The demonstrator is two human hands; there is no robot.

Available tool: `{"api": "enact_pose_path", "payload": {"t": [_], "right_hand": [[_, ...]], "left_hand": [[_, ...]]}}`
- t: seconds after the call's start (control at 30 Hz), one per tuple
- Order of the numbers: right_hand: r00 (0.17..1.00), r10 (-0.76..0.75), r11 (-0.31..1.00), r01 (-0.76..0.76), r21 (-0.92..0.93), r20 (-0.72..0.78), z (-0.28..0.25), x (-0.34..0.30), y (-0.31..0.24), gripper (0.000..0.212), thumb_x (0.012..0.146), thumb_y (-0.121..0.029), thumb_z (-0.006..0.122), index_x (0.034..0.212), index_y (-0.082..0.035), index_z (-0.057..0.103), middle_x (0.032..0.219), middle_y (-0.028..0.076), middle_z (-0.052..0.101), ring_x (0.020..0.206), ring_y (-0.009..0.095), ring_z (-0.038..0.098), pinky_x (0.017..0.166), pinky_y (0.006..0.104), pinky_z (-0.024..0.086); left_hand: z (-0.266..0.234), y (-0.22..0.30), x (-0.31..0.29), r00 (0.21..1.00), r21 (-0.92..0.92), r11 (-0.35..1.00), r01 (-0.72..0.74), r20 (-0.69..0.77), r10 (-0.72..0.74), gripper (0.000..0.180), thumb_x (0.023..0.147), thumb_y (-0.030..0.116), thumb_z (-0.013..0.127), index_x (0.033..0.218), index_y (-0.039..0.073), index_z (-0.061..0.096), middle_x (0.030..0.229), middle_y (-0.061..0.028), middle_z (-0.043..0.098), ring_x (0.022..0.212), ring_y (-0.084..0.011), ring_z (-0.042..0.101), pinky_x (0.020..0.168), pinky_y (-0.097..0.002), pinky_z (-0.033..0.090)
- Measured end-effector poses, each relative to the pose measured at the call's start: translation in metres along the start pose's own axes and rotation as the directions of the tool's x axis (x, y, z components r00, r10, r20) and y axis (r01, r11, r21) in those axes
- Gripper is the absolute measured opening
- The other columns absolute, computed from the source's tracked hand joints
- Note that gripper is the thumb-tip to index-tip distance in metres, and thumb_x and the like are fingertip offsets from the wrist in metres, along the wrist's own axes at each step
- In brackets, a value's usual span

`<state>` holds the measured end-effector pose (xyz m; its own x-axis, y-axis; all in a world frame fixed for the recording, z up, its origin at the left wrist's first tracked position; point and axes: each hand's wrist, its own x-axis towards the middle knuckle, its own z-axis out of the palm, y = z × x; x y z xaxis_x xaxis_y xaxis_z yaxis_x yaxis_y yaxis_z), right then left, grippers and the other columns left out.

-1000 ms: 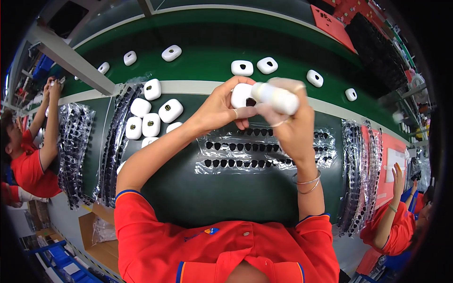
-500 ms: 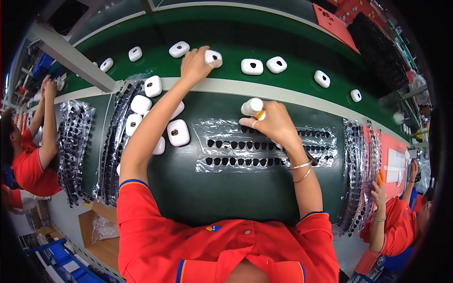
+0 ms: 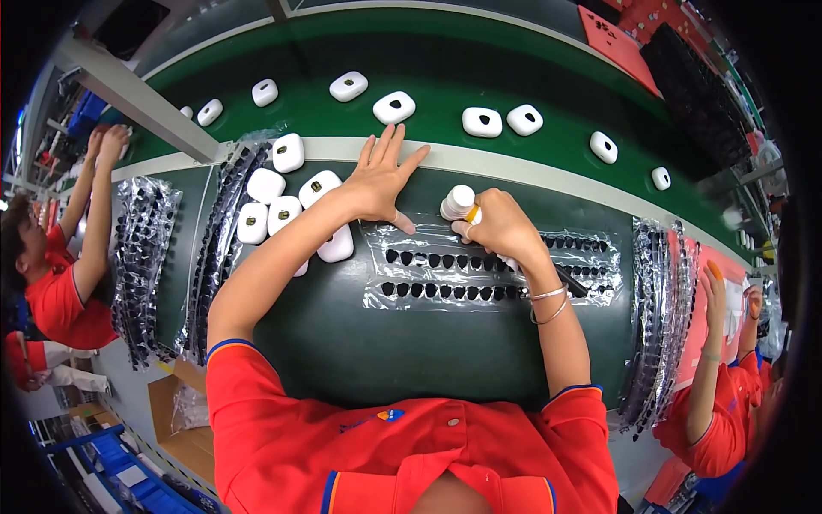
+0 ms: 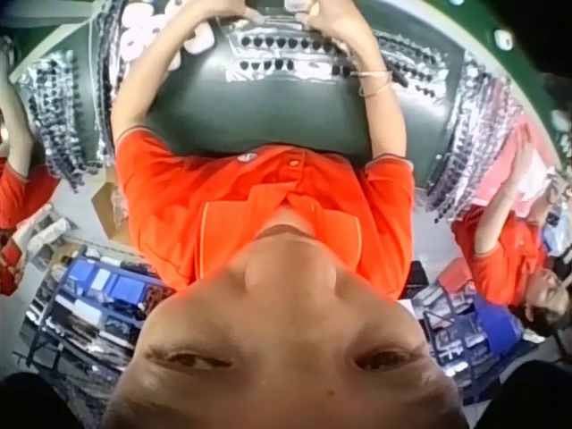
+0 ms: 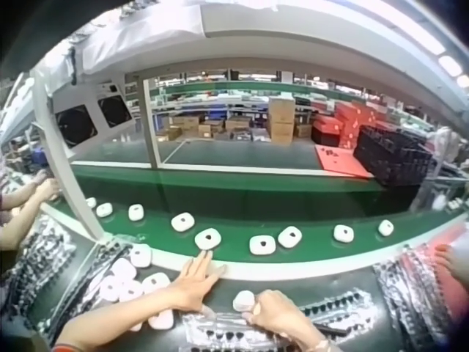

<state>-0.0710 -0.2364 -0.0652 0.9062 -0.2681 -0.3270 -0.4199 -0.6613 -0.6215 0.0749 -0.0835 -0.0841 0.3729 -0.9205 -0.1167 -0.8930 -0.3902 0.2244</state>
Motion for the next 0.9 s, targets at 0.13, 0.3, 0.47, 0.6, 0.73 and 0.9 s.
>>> {"api": "enact_pose_path", "payload": {"t": [0.13,0.3,0.47,0.6,0.73,0.9], "right_hand": [[0.992,-0.095,0.995,0.093,-0.029,-0.077,-0.013,-0.007,0.000,0.026,0.067,-0.014,0.067,0.081,0.008,0.063,0.071,0.022,0.062,0.066,0.032,0.062,0.063,0.0377,0.049],[0.990,-0.094,0.963,0.117,0.242,-0.105,-0.028,-0.019,-0.009,0.021,0.070,-0.009,0.065,0.085,0.006,0.061,0.064,0.012,0.061,0.041,0.013,0.053,0.039,0.0274,0.042],[0.983,-0.035,0.962,0.081,0.260,-0.178,-0.040,-0.030,-0.018,0.021,0.073,-0.009,0.064,0.088,0.005,0.060,0.063,0.010,0.060,0.042,0.013,0.053,0.040,0.0268,0.042],[0.943,-0.050,0.939,0.157,0.307,-0.330,-0.045,-0.035,-0.018,0.021,0.074,-0.011,0.066,0.089,0.003,0.062,0.064,0.004,0.059,0.040,0.006,0.045,0.036,0.0221,0.035],[0.869,-0.140,0.874,0.334,0.354,-0.474,-0.047,-0.039,-0.020,0.023,0.073,-0.009,0.067,0.092,0.000,0.058,0.069,0.001,0.057,0.043,0.004,0.044,0.037,0.0188,0.035],[0.814,-0.163,0.837,0.413,0.359,-0.557,-0.043,-0.042,-0.024,0.028,0.073,-0.006,0.066,0.098,-0.002,0.054,0.074,0.002,0.058,0.047,0.003,0.045,0.038,0.0172,0.035]], "left_hand": [[-0.003,-0.007,0.009,0.997,-0.070,0.997,-0.032,-0.068,0.027,0.114,0.047,0.043,0.082,0.139,0.014,0.022,0.141,-0.0285,0.009,0.134,-0.0390,0.003,0.108,-0.0474,0.007],[-0.023,-0.064,0.060,0.727,-0.275,0.949,0.156,-0.619,-0.299,0.065,0.072,0.033,0.069,0.123,0.003,0.043,0.119,-0.0155,0.051,0.112,-0.0314,0.047,0.093,-0.0381,0.038],[-0.012,-0.107,0.088,0.653,-0.227,0.855,0.466,-0.564,-0.506,0.062,0.066,0.031,0.073,0.119,0.007,0.050,0.112,-0.0161,0.055,0.102,-0.0306,0.053,0.086,-0.0371,0.043],[-0.020,-0.071,0.076,0.751,-0.449,0.890,0.077,-0.561,-0.348,0.055,0.062,0.013,0.074,0.113,0.009,0.054,0.106,-0.0119,0.059,0.098,-0.0245,0.057,0.086,-0.0347,0.045],[-0.022,0.012,0.041,0.907,-0.760,0.560,-0.329,-0.419,-0.036,0.056,0.064,-0.005,0.068,0.115,0.006,0.046,0.104,-0.0058,0.054,0.093,-0.0162,0.056,0.076,-0.0291,0.051],[-0.035,0.068,0.007,0.987,-0.986,0.073,-0.152,-0.148,0.057,0.056,0.074,-0.008,0.060,0.123,0.007,0.035,0.106,-0.0093,0.052,0.092,-0.0186,0.058,0.069,-0.0284,0.054]]}}
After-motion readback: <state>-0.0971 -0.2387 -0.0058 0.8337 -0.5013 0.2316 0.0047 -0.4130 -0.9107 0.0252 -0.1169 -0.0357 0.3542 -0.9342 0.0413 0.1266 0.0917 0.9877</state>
